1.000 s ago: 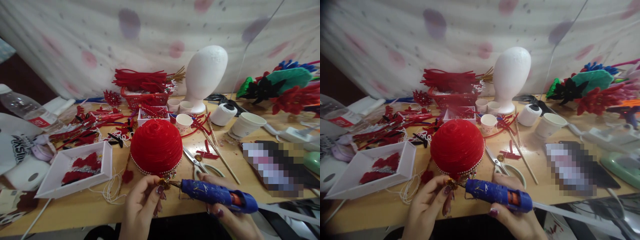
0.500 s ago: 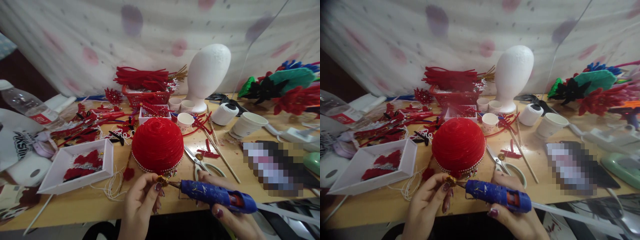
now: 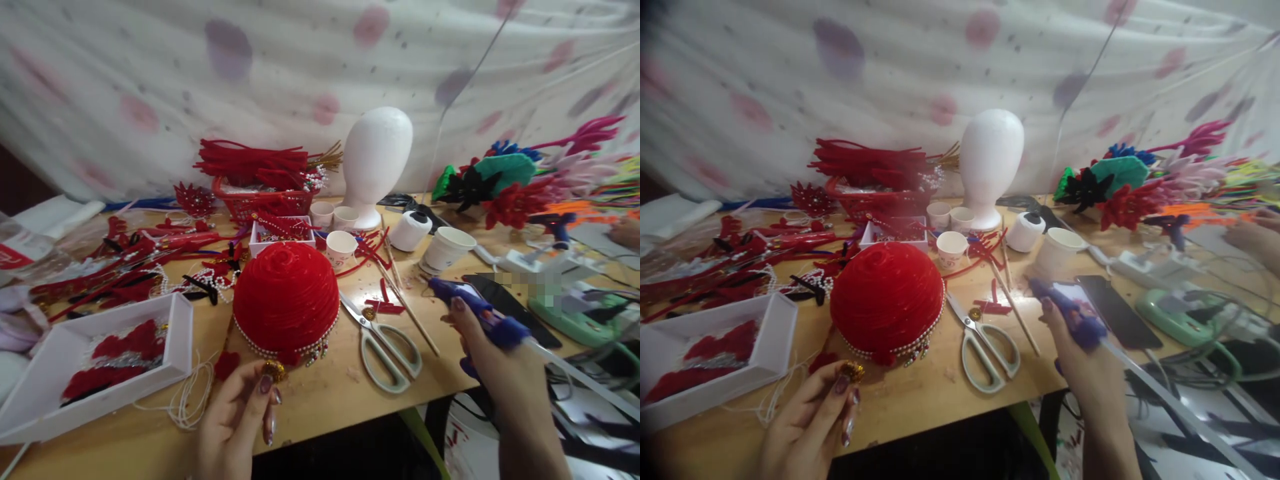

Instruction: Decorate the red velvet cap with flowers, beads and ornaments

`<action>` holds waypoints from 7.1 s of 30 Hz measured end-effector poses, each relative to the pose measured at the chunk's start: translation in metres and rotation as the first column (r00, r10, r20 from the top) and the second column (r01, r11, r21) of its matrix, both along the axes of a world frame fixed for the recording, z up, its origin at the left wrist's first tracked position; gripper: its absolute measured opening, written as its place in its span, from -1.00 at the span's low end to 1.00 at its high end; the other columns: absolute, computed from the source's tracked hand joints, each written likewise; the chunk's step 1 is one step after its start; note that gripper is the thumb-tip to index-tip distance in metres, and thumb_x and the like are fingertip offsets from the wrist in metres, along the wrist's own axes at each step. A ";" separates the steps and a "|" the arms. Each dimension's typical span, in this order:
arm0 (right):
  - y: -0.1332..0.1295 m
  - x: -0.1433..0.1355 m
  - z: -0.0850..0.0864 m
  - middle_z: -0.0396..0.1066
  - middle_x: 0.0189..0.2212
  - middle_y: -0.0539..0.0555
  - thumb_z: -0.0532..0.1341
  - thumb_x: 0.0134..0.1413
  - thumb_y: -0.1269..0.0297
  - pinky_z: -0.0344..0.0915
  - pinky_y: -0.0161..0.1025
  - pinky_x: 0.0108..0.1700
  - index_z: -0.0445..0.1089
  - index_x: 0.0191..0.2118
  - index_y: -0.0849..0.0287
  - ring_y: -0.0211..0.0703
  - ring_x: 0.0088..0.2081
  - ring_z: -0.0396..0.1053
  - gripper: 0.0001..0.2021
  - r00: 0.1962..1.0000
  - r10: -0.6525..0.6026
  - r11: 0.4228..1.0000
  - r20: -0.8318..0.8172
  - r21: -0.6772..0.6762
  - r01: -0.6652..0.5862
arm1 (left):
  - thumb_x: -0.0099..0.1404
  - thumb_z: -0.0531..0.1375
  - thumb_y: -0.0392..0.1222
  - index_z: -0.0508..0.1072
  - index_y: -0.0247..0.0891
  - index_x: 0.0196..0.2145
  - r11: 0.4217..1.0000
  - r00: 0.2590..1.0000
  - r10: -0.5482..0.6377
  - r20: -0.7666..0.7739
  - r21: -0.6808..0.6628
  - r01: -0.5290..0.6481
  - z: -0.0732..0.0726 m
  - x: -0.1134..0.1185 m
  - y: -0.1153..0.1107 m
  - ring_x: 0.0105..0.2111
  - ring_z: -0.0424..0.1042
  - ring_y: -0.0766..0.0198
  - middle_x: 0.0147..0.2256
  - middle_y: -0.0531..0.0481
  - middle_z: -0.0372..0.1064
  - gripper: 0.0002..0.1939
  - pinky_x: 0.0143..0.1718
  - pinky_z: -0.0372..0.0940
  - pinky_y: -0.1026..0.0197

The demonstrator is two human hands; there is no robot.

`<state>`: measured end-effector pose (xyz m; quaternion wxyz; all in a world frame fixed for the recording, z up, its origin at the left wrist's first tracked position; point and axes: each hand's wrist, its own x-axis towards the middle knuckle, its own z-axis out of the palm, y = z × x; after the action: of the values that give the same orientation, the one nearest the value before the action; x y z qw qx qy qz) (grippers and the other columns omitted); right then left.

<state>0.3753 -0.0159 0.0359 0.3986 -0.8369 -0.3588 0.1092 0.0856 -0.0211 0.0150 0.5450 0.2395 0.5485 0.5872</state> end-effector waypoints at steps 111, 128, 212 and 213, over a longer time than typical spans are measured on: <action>0.055 -0.115 0.029 0.59 -0.22 0.10 -0.09 0.39 0.34 0.50 -0.02 -0.05 0.41 0.06 0.08 -0.10 -0.25 0.57 -0.63 -0.207 0.295 0.950 -0.933 0.263 0.168 | 0.15 0.34 -0.25 0.59 -0.30 -0.45 0.949 0.872 -0.168 0.460 0.315 0.016 0.033 0.018 0.054 -0.36 0.44 0.42 -0.42 0.03 0.49 -0.93 -0.20 0.35 0.38; 0.050 -0.122 0.023 0.59 -0.21 0.04 -0.03 0.33 0.43 0.45 -0.05 0.02 0.39 0.09 0.04 -0.15 -0.29 0.56 -0.63 -0.230 0.353 0.934 -0.907 0.354 0.040 | 0.07 0.40 -0.22 0.60 -0.29 -0.46 0.964 0.861 -0.093 0.501 0.262 -0.049 0.020 0.012 0.041 -0.35 0.47 0.39 -0.42 0.01 0.51 -0.91 -0.20 0.40 0.37; 0.041 -0.147 0.019 0.60 -0.26 0.00 0.28 0.05 0.35 0.53 -0.22 -0.25 0.51 -0.15 0.07 -0.16 -0.34 0.55 -0.79 -0.235 0.417 0.908 -0.878 0.413 0.069 | -0.03 0.46 -0.07 0.62 -0.25 -0.41 0.978 0.943 -0.106 0.314 0.205 0.041 0.028 0.005 0.011 -0.28 0.48 0.31 -0.34 -0.02 0.56 -0.75 -0.16 0.33 0.31; 0.041 -0.148 0.020 0.61 -0.26 0.01 0.28 0.04 0.34 0.53 -0.21 -0.25 0.51 -0.15 0.08 -0.16 -0.35 0.55 -0.79 -0.235 0.414 0.910 -0.879 0.409 0.072 | -0.04 0.47 -0.06 0.62 -0.25 -0.43 0.980 0.945 -0.091 0.313 0.194 0.030 0.028 0.004 0.011 -0.30 0.48 0.33 -0.36 0.00 0.56 -0.75 -0.18 0.33 0.33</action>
<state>0.2272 0.0252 0.0556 0.6317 -0.3023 -0.0436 0.7126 0.0894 -0.0099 0.0425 0.6198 0.2078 0.3875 0.6500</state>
